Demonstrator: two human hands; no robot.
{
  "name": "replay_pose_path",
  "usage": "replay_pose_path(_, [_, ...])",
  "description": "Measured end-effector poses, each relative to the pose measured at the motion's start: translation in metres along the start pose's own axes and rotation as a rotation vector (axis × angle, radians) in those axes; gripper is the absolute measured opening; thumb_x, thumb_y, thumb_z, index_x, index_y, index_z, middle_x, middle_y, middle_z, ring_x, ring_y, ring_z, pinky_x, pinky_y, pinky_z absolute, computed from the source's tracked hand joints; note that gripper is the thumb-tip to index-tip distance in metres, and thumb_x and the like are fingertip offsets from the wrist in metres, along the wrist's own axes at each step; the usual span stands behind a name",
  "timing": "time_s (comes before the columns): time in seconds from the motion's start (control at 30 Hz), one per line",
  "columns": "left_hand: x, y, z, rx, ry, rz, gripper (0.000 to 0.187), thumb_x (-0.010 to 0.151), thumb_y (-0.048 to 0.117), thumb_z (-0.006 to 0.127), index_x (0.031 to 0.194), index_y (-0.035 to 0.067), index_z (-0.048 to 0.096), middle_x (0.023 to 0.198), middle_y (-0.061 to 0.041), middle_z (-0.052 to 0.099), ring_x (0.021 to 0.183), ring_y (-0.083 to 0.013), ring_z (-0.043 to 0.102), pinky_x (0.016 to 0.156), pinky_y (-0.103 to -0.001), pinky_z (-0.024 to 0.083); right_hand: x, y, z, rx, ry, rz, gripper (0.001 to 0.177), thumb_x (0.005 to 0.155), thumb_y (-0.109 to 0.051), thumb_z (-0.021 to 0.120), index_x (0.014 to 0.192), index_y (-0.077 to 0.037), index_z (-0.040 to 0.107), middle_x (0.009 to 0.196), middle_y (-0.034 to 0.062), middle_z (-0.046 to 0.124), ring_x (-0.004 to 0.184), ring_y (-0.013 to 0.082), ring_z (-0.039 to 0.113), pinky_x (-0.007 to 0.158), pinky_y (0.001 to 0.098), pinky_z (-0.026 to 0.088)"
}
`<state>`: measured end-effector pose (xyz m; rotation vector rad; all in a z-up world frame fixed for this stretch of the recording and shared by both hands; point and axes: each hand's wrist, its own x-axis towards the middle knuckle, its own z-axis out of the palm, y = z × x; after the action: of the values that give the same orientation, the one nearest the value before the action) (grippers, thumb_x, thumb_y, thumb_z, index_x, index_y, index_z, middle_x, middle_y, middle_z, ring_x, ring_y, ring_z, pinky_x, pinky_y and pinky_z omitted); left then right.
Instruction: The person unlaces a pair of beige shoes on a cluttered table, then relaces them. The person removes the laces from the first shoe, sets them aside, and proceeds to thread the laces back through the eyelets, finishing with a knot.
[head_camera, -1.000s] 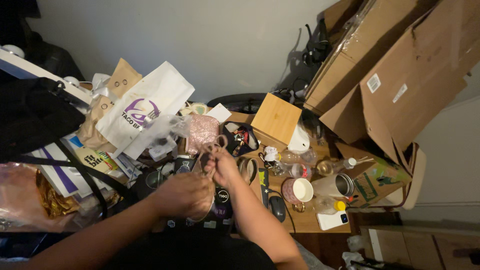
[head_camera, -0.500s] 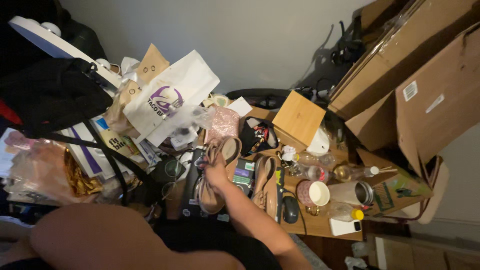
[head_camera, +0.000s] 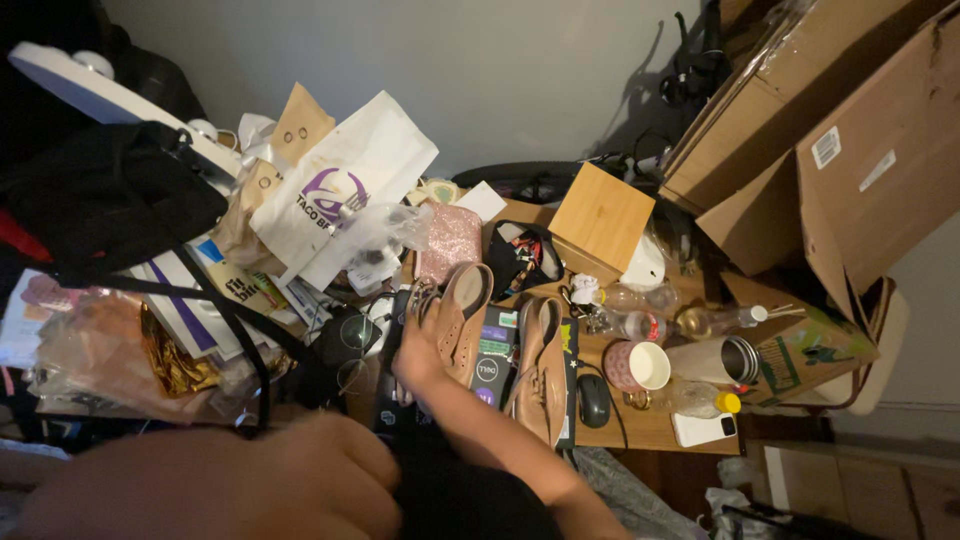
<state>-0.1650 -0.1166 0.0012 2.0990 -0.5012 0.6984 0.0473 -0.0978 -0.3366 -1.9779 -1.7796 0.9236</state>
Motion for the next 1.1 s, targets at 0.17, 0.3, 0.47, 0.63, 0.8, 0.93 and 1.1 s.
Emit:
replay_pose_path(0.17, [-0.039, -0.005, 0.004, 0.031, 0.193, -0.09, 0.027, 0.097, 0.02, 0.054, 0.074, 0.008, 0.044, 0.073, -0.007, 0.052, 0.067, -0.0267, 0.055, 0.064, -0.042, 0.041, -0.024, -0.016, -0.003, -0.144, -0.017, -0.139, 0.08, 0.084, -0.017, 0.078, 0.138, 0.02, 0.032, 0.15, 0.0548, -0.002, 0.142, 0.0632, 0.017, 0.121, 0.0513, 0.023])
replay_pose_path(0.3, [-0.089, -0.024, 0.014, 0.1, 0.458, -0.353, 0.028, 0.096, 0.025, 0.049, 0.075, 0.008, 0.048, 0.07, -0.007, 0.053, 0.064, -0.026, 0.056, 0.061, -0.04, 0.043, -0.049, -0.005, -0.011, -0.088, 0.089, -0.363, 0.043, 0.076, -0.001, 0.067, 0.116, 0.014, 0.059, 0.148, 0.0497, 0.029, 0.14, 0.0572, 0.037, 0.119, 0.0498, 0.035])
replay_pose_path(0.47, [-0.123, -0.058, 0.034, 0.171, 0.633, -0.687, 0.033, 0.096, 0.031, 0.042, 0.075, 0.008, 0.053, 0.067, -0.006, 0.055, 0.061, -0.025, 0.057, 0.057, -0.037, 0.044, -0.089, 0.052, -0.046, 0.217, 0.373, -0.33, 0.027, 0.08, 0.005, 0.055, 0.099, -0.002, 0.073, 0.113, 0.0215, 0.072, 0.113, 0.0404, 0.067, 0.101, 0.0442, 0.052])
replay_pose_path(0.63, [-0.094, -0.11, 0.047, 0.353, 0.42, -1.071, 0.036, 0.09, 0.04, 0.058, 0.078, 0.007, 0.064, 0.065, -0.012, 0.06, 0.058, -0.0296, 0.061, 0.057, -0.041, 0.049, -0.124, 0.154, -0.104, 0.115, 0.8, 0.104, 0.031, 0.08, 0.0, 0.056, 0.106, -0.004, 0.073, 0.102, 0.0189, 0.074, 0.099, 0.0355, 0.07, 0.091, 0.0413, 0.055])
replay_pose_path(0.8, [-0.052, -0.171, 0.079, 0.335, 0.159, -1.128, 0.031, 0.087, 0.043, 0.065, 0.088, 0.013, 0.07, 0.076, -0.013, 0.07, 0.07, -0.0328, 0.069, 0.063, -0.044, 0.053, -0.134, 0.223, -0.105, 0.216, 0.57, 0.25, 0.064, 0.077, -0.012, 0.071, 0.139, -0.003, 0.056, 0.126, 0.0217, 0.067, 0.114, 0.0318, 0.066, 0.098, 0.0398, 0.052])
replay_pose_path(0.93, [-0.035, -0.223, 0.121, 0.296, 0.014, -1.059, 0.03, 0.088, 0.04, 0.065, 0.086, 0.011, 0.069, 0.082, -0.013, 0.072, 0.078, -0.0351, 0.07, 0.068, -0.046, 0.054, -0.133, 0.233, -0.094, 0.313, 0.549, 0.297, 0.071, 0.075, -0.015, 0.072, 0.143, -0.006, 0.054, 0.126, 0.0183, 0.069, 0.108, 0.0299, 0.071, 0.093, 0.038, 0.056])
replay_pose_path(1.1, [-0.023, -0.268, 0.174, 0.163, -0.048, -1.042, 0.03, 0.09, 0.04, 0.064, 0.088, 0.01, 0.069, 0.089, -0.013, 0.072, 0.085, -0.0352, 0.07, 0.074, -0.046, 0.054, -0.128, 0.221, -0.106, 0.325, 0.532, 0.231, 0.076, 0.072, -0.017, 0.081, 0.142, -0.005, 0.055, 0.119, 0.0195, 0.073, 0.104, 0.0304, 0.074, 0.089, 0.0373, 0.058])
